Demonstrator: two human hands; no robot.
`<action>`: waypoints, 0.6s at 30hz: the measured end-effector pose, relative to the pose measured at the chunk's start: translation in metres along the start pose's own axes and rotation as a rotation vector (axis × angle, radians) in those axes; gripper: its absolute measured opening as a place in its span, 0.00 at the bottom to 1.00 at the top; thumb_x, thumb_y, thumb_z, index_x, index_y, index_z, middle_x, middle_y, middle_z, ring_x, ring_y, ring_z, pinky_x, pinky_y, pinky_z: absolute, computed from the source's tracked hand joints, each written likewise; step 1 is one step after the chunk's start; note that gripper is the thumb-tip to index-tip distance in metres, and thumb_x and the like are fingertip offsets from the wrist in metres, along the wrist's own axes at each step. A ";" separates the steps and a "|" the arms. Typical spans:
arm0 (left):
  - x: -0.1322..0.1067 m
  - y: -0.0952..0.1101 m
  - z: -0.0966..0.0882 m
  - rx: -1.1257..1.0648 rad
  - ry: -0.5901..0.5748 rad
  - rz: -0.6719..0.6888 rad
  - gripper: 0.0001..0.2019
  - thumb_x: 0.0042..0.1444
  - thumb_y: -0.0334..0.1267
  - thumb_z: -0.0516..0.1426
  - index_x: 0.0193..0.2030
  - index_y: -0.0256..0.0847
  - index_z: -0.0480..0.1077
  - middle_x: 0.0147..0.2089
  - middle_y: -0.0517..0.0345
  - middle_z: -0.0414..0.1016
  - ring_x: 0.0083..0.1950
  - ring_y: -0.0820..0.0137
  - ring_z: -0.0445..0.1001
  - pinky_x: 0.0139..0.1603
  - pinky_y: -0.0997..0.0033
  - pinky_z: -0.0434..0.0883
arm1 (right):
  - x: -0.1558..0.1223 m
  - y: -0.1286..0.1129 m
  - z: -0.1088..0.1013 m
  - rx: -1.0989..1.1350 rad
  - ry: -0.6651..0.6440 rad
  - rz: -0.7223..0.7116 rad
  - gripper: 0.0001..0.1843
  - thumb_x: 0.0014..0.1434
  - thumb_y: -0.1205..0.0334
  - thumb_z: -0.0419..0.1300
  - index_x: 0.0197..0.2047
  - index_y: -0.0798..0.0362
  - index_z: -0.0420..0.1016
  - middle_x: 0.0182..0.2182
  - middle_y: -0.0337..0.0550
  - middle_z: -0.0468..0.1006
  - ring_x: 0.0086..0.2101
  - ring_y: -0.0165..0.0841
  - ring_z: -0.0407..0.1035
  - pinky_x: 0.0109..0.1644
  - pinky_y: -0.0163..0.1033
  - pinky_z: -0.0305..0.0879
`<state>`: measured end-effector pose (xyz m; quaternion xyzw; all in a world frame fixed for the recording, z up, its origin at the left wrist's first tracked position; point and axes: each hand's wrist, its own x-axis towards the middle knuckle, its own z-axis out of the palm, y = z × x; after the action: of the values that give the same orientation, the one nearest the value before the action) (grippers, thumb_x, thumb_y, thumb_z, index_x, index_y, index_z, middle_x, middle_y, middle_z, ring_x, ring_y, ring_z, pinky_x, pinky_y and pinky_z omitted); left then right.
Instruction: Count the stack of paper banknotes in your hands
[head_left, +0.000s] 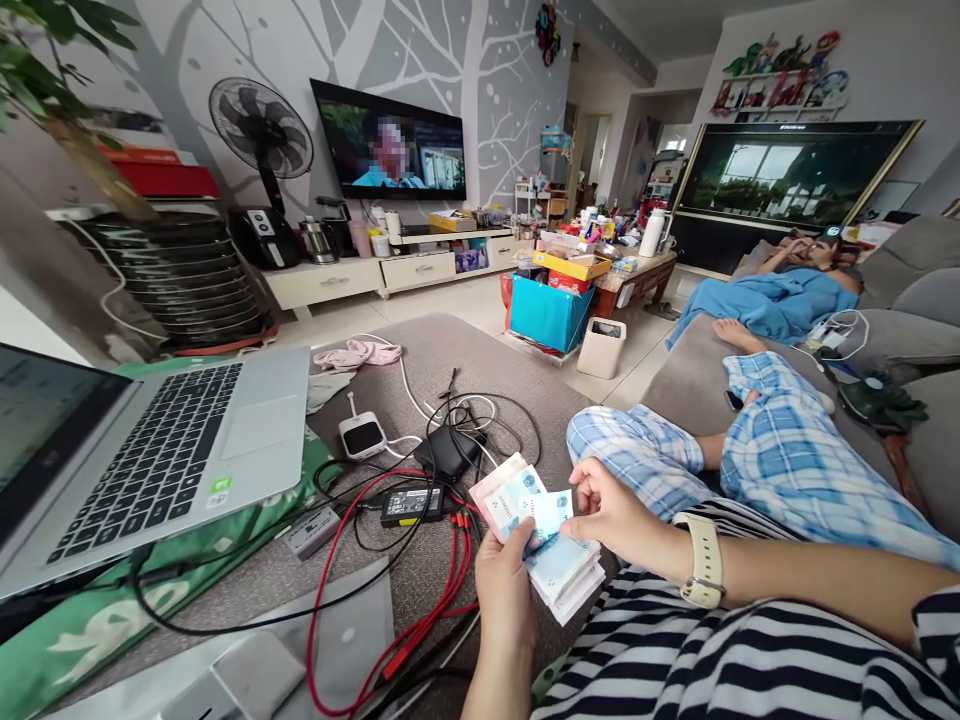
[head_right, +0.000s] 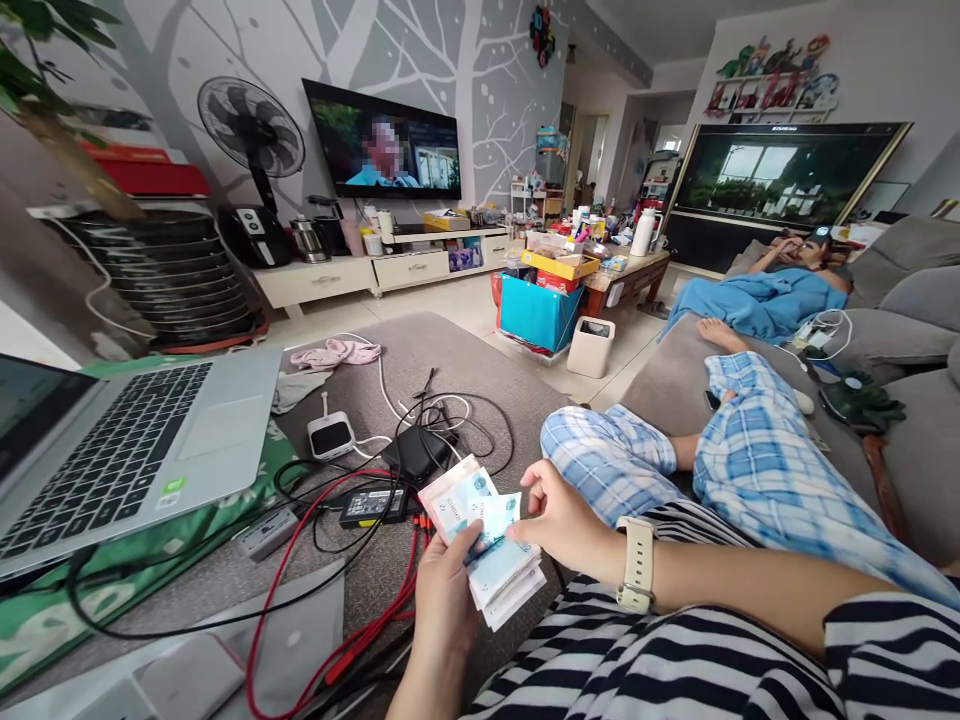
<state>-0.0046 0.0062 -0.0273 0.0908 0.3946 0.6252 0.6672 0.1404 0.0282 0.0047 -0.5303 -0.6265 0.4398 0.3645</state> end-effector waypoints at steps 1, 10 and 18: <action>0.000 0.000 0.000 0.007 0.004 -0.001 0.19 0.36 0.34 0.67 0.38 0.33 0.72 0.30 0.55 0.75 0.28 0.71 0.72 0.34 0.70 0.69 | 0.000 0.002 0.000 0.026 0.001 0.022 0.23 0.44 0.65 0.67 0.42 0.51 0.62 0.26 0.31 0.66 0.27 0.27 0.61 0.33 0.34 0.57; 0.005 -0.002 -0.003 0.085 0.049 -0.008 0.19 0.36 0.34 0.67 0.39 0.34 0.72 0.26 0.59 0.73 0.25 0.73 0.70 0.31 0.72 0.68 | -0.002 -0.005 0.006 0.146 -0.009 0.030 0.11 0.53 0.59 0.61 0.28 0.55 0.65 0.24 0.34 0.64 0.27 0.27 0.58 0.32 0.34 0.54; 0.006 0.001 -0.004 0.089 0.057 -0.007 0.19 0.36 0.38 0.65 0.37 0.33 0.73 0.29 0.54 0.76 0.31 0.64 0.74 0.33 0.67 0.70 | 0.003 0.010 0.013 0.195 -0.013 -0.025 0.16 0.55 0.54 0.60 0.25 0.55 0.61 0.22 0.34 0.60 0.26 0.26 0.54 0.30 0.33 0.50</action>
<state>-0.0082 0.0103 -0.0319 0.1012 0.4413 0.6072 0.6529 0.1315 0.0293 -0.0090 -0.4814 -0.5897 0.4977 0.4158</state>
